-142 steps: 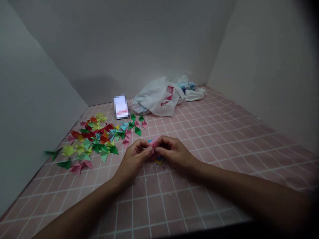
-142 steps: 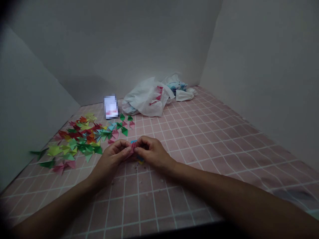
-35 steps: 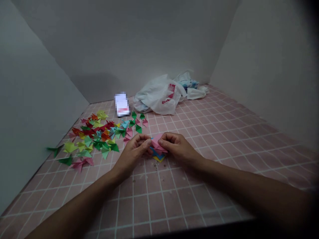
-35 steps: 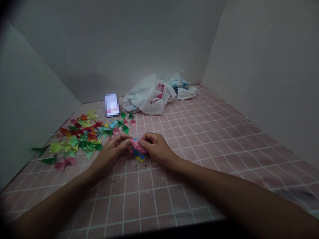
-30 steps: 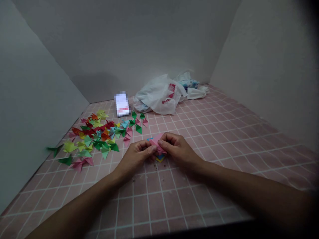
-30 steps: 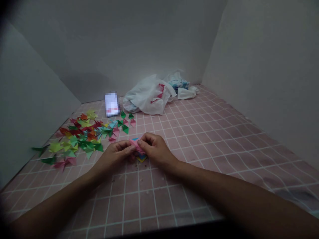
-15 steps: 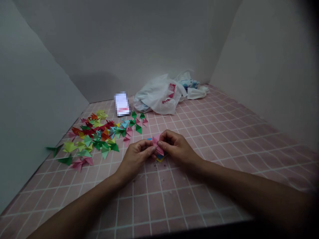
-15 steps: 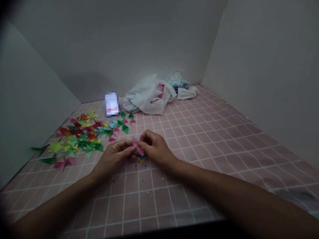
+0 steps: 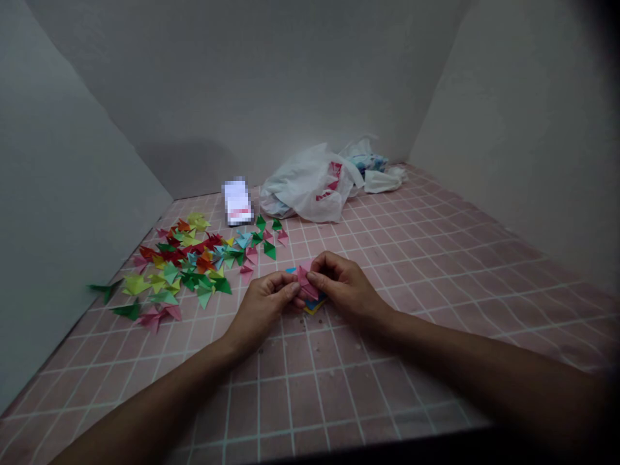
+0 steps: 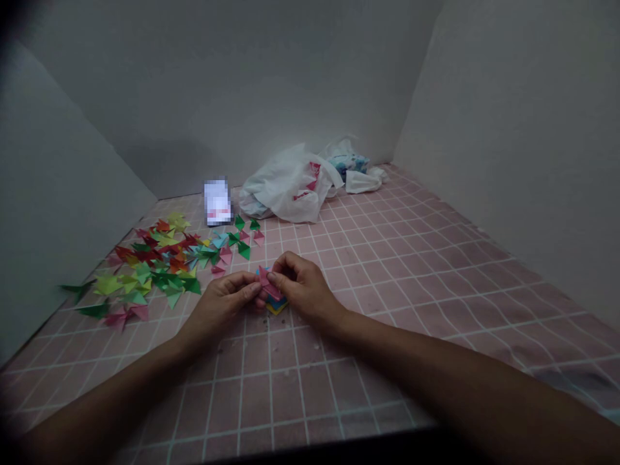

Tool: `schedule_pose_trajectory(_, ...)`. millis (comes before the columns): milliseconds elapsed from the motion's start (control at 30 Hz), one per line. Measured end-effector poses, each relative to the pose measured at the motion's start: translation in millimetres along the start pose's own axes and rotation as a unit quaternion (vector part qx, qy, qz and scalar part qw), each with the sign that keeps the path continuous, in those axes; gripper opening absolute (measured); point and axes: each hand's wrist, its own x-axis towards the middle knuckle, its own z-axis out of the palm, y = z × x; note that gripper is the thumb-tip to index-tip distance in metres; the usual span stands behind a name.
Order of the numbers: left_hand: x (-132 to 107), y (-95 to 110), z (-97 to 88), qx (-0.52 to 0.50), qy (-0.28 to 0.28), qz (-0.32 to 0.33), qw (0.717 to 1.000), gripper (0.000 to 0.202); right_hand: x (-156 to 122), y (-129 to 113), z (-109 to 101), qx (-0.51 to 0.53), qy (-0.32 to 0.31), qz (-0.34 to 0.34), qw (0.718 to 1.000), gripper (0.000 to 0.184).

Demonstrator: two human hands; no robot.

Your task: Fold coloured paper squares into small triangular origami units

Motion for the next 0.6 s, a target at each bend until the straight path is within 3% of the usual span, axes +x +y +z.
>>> schedule_pose_trajectory(600, -3.4, -7.8, 4.3, 0.014, -0.001, 0.034, 0.999, 0.019, -3.0, 0.7, 5.7, 0.019, 0.019, 0.003, 1.0, 0.017)
